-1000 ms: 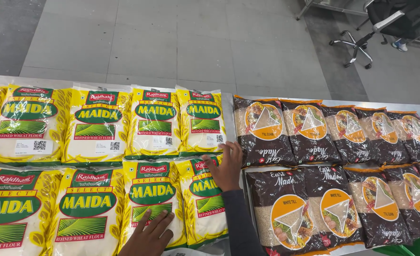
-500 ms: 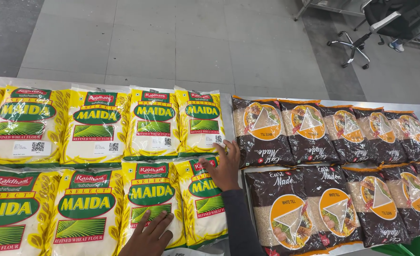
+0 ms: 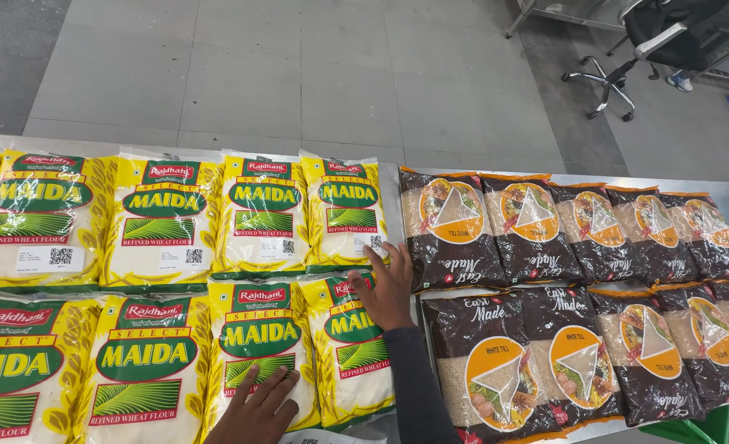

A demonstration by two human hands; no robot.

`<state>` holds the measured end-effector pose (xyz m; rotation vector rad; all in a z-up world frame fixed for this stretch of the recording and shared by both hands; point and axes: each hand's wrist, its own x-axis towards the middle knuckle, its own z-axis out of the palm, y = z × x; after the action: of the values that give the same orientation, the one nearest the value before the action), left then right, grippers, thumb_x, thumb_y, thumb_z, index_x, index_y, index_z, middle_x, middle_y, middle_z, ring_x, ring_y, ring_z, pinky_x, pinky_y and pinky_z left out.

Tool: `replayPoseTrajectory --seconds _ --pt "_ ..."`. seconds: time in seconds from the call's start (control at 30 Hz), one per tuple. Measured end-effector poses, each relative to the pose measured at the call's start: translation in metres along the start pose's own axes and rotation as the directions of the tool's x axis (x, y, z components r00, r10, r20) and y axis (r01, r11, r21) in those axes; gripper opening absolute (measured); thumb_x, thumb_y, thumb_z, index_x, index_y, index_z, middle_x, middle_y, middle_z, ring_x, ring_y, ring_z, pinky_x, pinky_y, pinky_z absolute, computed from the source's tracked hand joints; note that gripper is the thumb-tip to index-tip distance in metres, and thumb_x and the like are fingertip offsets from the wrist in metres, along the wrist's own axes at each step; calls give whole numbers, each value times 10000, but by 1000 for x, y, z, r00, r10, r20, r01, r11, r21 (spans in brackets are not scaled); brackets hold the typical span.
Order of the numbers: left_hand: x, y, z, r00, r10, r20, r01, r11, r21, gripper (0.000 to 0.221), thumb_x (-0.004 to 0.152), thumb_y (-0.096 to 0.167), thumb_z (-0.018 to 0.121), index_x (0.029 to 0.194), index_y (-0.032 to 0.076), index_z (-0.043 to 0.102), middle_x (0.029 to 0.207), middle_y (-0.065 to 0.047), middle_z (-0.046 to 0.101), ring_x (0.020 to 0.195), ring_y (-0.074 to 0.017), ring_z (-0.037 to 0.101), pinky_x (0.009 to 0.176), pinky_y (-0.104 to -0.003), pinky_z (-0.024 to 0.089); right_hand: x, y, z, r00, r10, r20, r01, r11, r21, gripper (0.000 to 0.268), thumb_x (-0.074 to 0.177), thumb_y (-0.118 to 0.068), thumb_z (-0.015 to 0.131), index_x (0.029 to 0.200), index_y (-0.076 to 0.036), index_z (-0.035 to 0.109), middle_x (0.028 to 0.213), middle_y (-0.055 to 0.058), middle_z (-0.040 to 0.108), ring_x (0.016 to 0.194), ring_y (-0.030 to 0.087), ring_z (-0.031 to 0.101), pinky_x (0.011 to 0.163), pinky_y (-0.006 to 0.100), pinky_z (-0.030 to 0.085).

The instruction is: The person peels QR code labels from a sheet and applies them to bags of flour arranged on a table.

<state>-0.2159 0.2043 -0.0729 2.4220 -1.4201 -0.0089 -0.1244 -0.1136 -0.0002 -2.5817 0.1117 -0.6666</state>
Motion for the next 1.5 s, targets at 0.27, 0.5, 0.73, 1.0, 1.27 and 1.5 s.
replayPoseTrajectory --seconds 0.27,0.5,0.73,1.0,1.27,1.5 --pt "-3 -4 5 1000 29 2 -29 1000 5 150 898 250 585 885 101 601 1513 -195 473 1439 -375 404 1120 -748 222 -2 -2 2 997 75 3 -74 992 -105 517 939 -592 617 1113 -115 716 1265 133 578 1416 414 386 1153 565 311" --pt "-17 -5 25 999 47 26 -44 994 -101 232 836 281 654 687 107 681 1494 -167 502 1450 -374 392 1121 -761 208 1 -8 -6 999 11 -52 -13 999 -35 620 957 -565 638 1262 -26 641 1319 209 532 1353 436 408 1121 559 335" --pt "-20 -1 18 999 42 -3 -42 992 -116 202 821 275 665 711 111 705 1492 -153 529 1445 -362 410 1124 -731 240 -5 1 4 999 38 -1 -38 994 -102 518 957 -549 626 1198 -93 668 1311 167 565 1397 426 411 1154 561 329" --pt "-38 -7 41 992 89 -91 -101 986 -130 192 834 299 678 725 142 698 1403 -109 576 1395 -320 442 1116 -688 258 2 -5 -2 1000 -21 17 22 996 -84 579 940 -555 648 1265 -76 652 1331 183 527 1383 444 366 1136 571 301" --pt "-64 -7 37 997 36 -75 -50 980 -192 147 821 287 714 775 150 686 1368 -44 641 1346 -283 522 1098 -692 299 -11 4 8 999 22 -37 -26 994 -109 400 893 -503 742 1017 -125 690 1219 122 585 1362 405 429 1147 537 334" --pt "-85 -38 -21 894 -218 392 416 731 -541 180 920 353 712 983 195 653 1180 -37 725 1089 -237 724 885 -413 580 -52 -17 10 953 253 -167 -204 943 264 328 952 -345 702 1067 -39 672 1133 127 619 1124 284 565 1021 430 430"
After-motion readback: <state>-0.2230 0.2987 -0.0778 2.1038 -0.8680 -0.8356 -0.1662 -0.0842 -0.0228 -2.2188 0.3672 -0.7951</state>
